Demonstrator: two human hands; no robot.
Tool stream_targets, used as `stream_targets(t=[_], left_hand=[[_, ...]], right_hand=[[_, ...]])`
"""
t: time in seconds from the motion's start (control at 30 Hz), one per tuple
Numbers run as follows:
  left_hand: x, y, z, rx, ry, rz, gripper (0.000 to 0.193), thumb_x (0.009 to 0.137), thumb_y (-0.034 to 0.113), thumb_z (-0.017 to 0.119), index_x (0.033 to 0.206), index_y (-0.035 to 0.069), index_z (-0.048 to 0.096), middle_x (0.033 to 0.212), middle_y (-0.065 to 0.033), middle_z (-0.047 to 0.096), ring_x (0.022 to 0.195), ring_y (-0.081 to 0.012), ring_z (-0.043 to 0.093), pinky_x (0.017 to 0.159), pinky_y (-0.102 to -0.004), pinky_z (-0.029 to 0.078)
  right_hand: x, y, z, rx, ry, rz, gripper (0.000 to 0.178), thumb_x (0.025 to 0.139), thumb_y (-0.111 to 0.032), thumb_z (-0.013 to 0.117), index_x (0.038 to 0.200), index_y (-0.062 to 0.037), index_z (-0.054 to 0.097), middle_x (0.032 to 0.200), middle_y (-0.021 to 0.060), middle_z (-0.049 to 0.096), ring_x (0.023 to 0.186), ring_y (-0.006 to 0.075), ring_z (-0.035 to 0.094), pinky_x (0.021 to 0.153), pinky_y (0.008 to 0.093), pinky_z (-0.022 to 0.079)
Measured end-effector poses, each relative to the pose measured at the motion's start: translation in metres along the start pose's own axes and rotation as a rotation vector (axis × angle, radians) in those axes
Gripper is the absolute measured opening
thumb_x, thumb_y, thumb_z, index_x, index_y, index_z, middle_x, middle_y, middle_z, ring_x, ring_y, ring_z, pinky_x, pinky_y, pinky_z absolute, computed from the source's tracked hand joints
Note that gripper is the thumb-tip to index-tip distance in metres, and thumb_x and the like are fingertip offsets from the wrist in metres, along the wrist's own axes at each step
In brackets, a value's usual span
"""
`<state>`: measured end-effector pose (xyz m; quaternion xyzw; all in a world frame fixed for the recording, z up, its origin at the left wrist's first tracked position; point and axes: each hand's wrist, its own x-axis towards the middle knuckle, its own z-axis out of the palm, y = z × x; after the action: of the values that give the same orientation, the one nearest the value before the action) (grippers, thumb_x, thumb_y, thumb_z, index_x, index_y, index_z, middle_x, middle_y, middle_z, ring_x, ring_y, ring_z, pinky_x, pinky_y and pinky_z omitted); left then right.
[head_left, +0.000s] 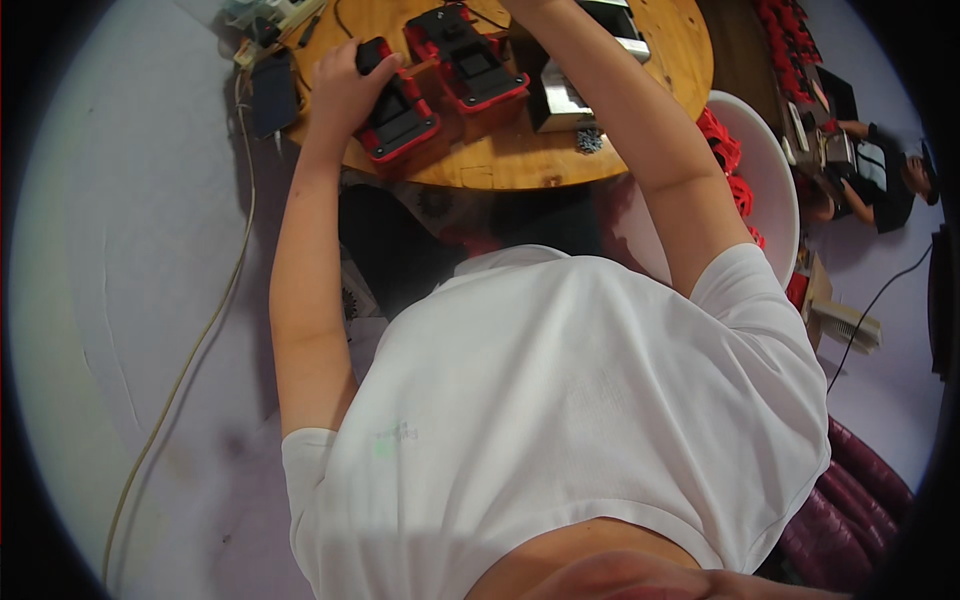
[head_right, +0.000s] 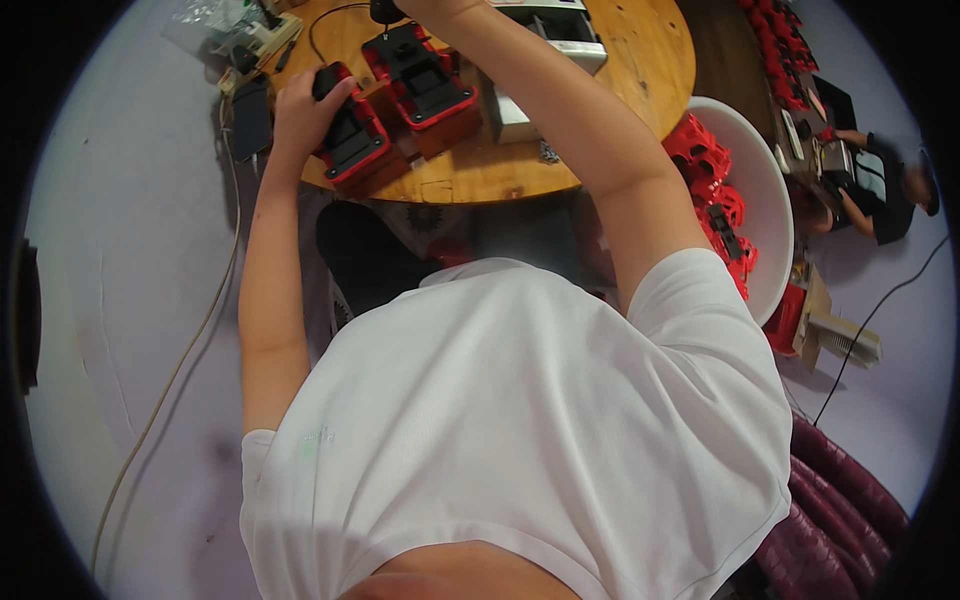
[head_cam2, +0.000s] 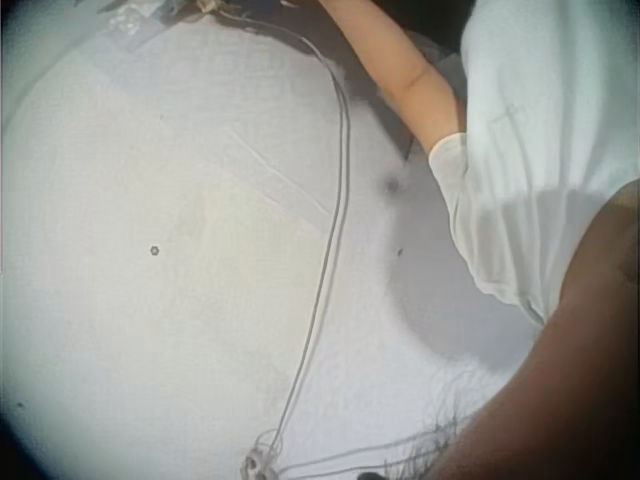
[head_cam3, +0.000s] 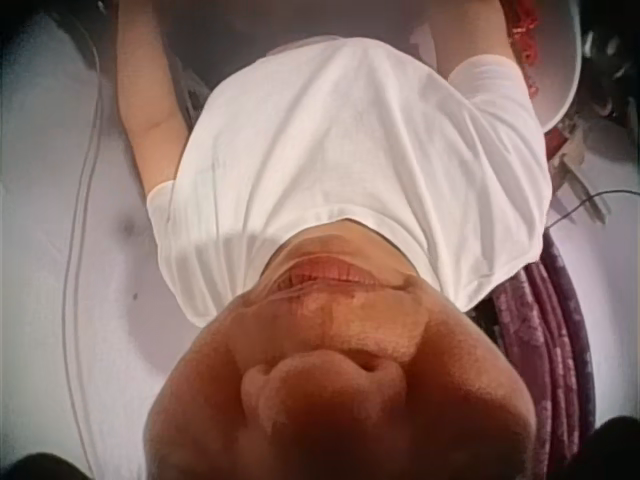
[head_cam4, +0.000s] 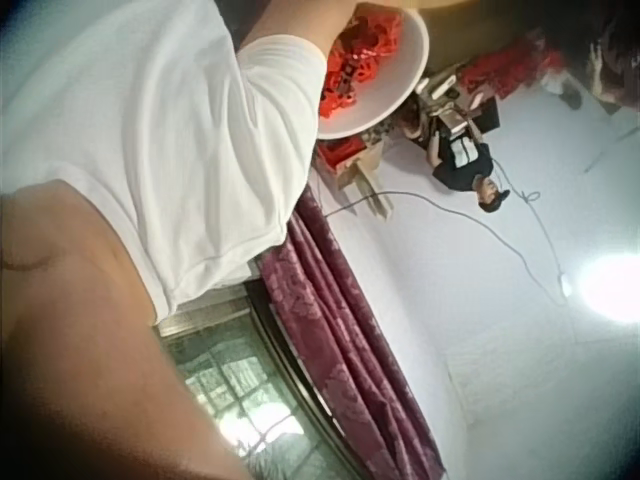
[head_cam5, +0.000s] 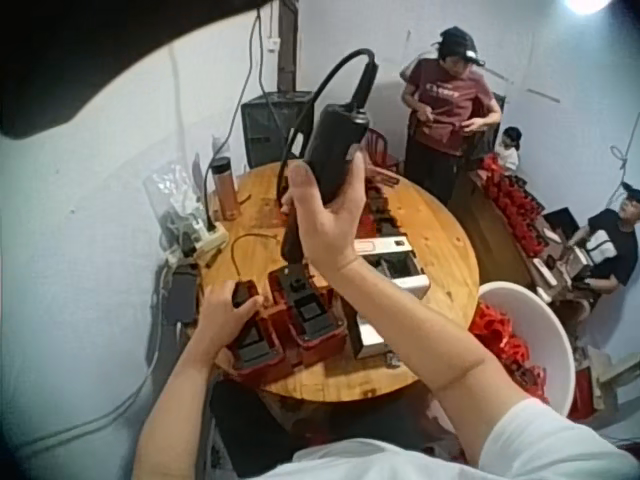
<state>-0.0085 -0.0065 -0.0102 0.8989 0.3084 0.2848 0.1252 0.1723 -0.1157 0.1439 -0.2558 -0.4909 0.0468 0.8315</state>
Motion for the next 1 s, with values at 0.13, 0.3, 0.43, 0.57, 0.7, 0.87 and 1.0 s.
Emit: stream_targets(t=[0.13, 0.3, 0.43, 0.57, 0.7, 0.87, 1.0], left_hand=[[0.001, 0.016, -0.01, -0.029, -0.029, -0.073, 0.069, 0.078, 0.057, 0.069, 0.116, 0.0, 0.063, 0.107, -0.0227, 0.065, 0.103, -0.0382, 0.061, 0.09, -0.0427, 0.047], [-0.005, 0.024, -0.018, 0.006, -0.115, -0.21, 0.071, 0.078, 0.057, 0.068, 0.122, 0.002, 0.059, 0.116, -0.0189, 0.061, 0.111, -0.0373, 0.053, 0.096, -0.0436, 0.045], [-0.001, 0.026, -0.017, -0.01, -0.12, -0.206, 0.071, 0.079, 0.057, 0.068, 0.123, 0.003, 0.059, 0.117, -0.0175, 0.059, 0.112, -0.0364, 0.052, 0.096, -0.0431, 0.045], [-0.001, 0.03, -0.017, -0.004, -0.118, -0.205, 0.071, 0.079, 0.057, 0.067, 0.125, 0.003, 0.058, 0.119, -0.0168, 0.059, 0.112, -0.0359, 0.052, 0.096, -0.0429, 0.045], [-0.004, 0.031, -0.02, -0.007, -0.132, -0.23, 0.072, 0.079, 0.057, 0.067, 0.126, 0.003, 0.057, 0.119, -0.0168, 0.059, 0.113, -0.0361, 0.051, 0.096, -0.0431, 0.045], [-0.006, 0.031, -0.02, 0.006, -0.133, -0.217, 0.072, 0.08, 0.057, 0.066, 0.126, 0.003, 0.057, 0.119, -0.017, 0.058, 0.113, -0.0368, 0.051, 0.097, -0.0435, 0.045], [-0.004, 0.031, -0.019, -0.005, -0.119, -0.206, 0.072, 0.08, 0.057, 0.066, 0.125, 0.002, 0.058, 0.118, -0.018, 0.059, 0.113, -0.0373, 0.052, 0.096, -0.0435, 0.045]], right_hand=[[-0.003, 0.047, 0.016, -0.037, -0.068, -0.018, 0.029, 0.092, -0.018, 0.068, 0.106, -0.0071, 0.045, 0.078, -0.0009, 0.053, 0.059, 0.005, 0.049, 0.051, 0.021, 0.042], [-0.015, 0.07, 0.019, -0.054, -0.092, -0.006, 0.022, 0.094, -0.015, 0.064, 0.101, -0.0088, 0.044, 0.078, -0.0028, 0.047, 0.06, 0.0046, 0.042, 0.053, 0.0209, 0.04], [-0.01, 0.071, 0.017, -0.111, -0.1, -0.007, 0.022, 0.094, -0.013, 0.063, 0.101, -0.0088, 0.043, 0.079, -0.0025, 0.048, 0.061, 0.0045, 0.043, 0.053, 0.0211, 0.039], [-0.01, 0.072, 0.02, -0.051, -0.128, -0.013, 0.023, 0.094, -0.013, 0.063, 0.102, -0.0086, 0.042, 0.08, -0.0022, 0.048, 0.063, 0.0049, 0.044, 0.054, 0.0213, 0.039], [-0.017, 0.074, 0.02, -0.124, -0.132, 0.038, 0.024, 0.093, -0.012, 0.063, 0.103, -0.0083, 0.042, 0.08, -0.0018, 0.048, 0.064, 0.0054, 0.044, 0.055, 0.0221, 0.04], [-0.017, 0.077, 0.021, -0.307, -0.16, 0.0, 0.026, 0.092, -0.016, 0.064, 0.103, -0.0067, 0.042, 0.079, -0.0005, 0.049, 0.064, 0.0083, 0.045, 0.057, 0.024, 0.04], [-0.017, 0.081, 0.024, -0.316, -0.157, -0.037, 0.029, 0.092, -0.02, 0.065, 0.103, -0.0057, 0.042, 0.079, 0.0011, 0.05, 0.066, 0.0102, 0.046, 0.058, 0.0258, 0.041]])
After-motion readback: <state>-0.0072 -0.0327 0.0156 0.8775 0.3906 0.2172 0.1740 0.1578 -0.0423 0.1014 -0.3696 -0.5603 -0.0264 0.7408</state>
